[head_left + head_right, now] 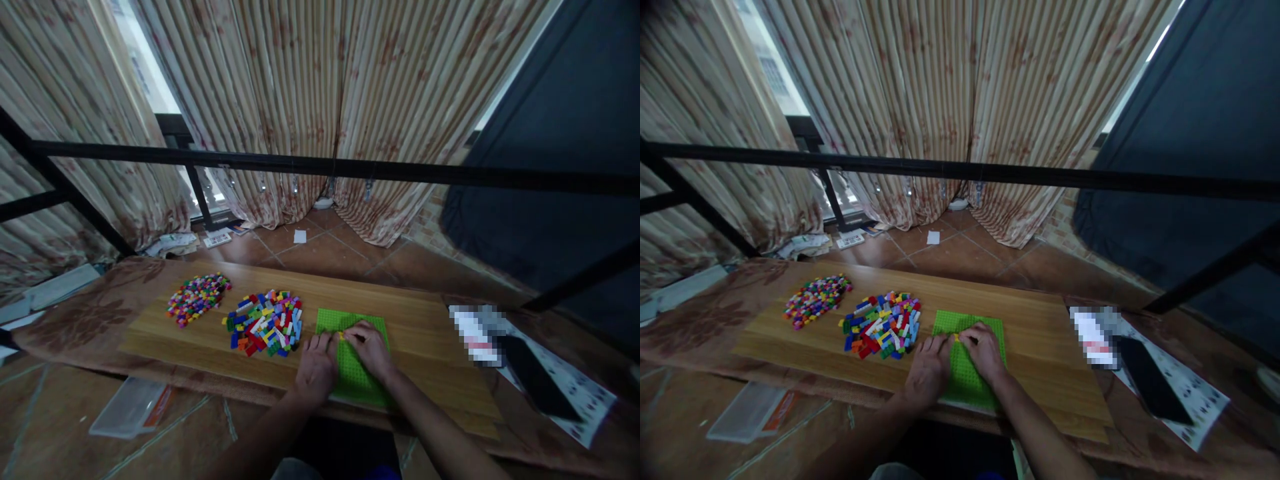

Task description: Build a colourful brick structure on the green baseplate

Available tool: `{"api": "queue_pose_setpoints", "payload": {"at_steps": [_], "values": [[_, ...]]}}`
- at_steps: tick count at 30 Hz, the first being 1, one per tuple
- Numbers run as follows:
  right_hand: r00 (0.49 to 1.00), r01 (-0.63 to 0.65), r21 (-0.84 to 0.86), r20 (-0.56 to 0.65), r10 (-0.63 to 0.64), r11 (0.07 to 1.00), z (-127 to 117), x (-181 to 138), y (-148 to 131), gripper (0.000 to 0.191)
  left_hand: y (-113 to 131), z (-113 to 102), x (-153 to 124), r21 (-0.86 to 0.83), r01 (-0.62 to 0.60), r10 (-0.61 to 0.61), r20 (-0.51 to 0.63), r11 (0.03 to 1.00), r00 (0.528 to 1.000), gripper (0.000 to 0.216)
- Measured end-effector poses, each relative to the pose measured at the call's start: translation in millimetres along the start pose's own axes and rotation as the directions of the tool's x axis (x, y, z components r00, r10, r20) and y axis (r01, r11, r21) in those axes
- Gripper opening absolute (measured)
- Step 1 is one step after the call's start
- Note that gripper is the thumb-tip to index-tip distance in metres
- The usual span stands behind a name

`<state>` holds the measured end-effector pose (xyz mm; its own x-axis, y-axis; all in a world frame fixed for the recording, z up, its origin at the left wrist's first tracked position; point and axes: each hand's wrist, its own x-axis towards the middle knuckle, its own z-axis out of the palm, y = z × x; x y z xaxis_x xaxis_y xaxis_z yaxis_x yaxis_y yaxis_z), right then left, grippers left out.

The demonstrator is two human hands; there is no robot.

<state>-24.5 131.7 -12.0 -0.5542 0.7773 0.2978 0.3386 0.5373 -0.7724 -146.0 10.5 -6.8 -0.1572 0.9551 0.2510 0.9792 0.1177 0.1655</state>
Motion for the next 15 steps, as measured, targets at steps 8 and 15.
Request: {"api": "queue_pose_setpoints", "payload": {"at_steps": [8, 15], "values": [[0.963, -0.102, 0.032, -0.247, 0.107, 0.994, -11, -22, -2, 0.042, -4, -15, -22, -0.241, 0.045, -0.07, -0.098, 0.969, 0.993, 0.046], [0.996, 0.068, -0.313, -0.04, -0.085, 0.947, 14, -51, -23, 0.037, -8, -9, -60, -0.255, 0.026, -0.052, -0.094, 0.967, 0.994, 0.04]]}}
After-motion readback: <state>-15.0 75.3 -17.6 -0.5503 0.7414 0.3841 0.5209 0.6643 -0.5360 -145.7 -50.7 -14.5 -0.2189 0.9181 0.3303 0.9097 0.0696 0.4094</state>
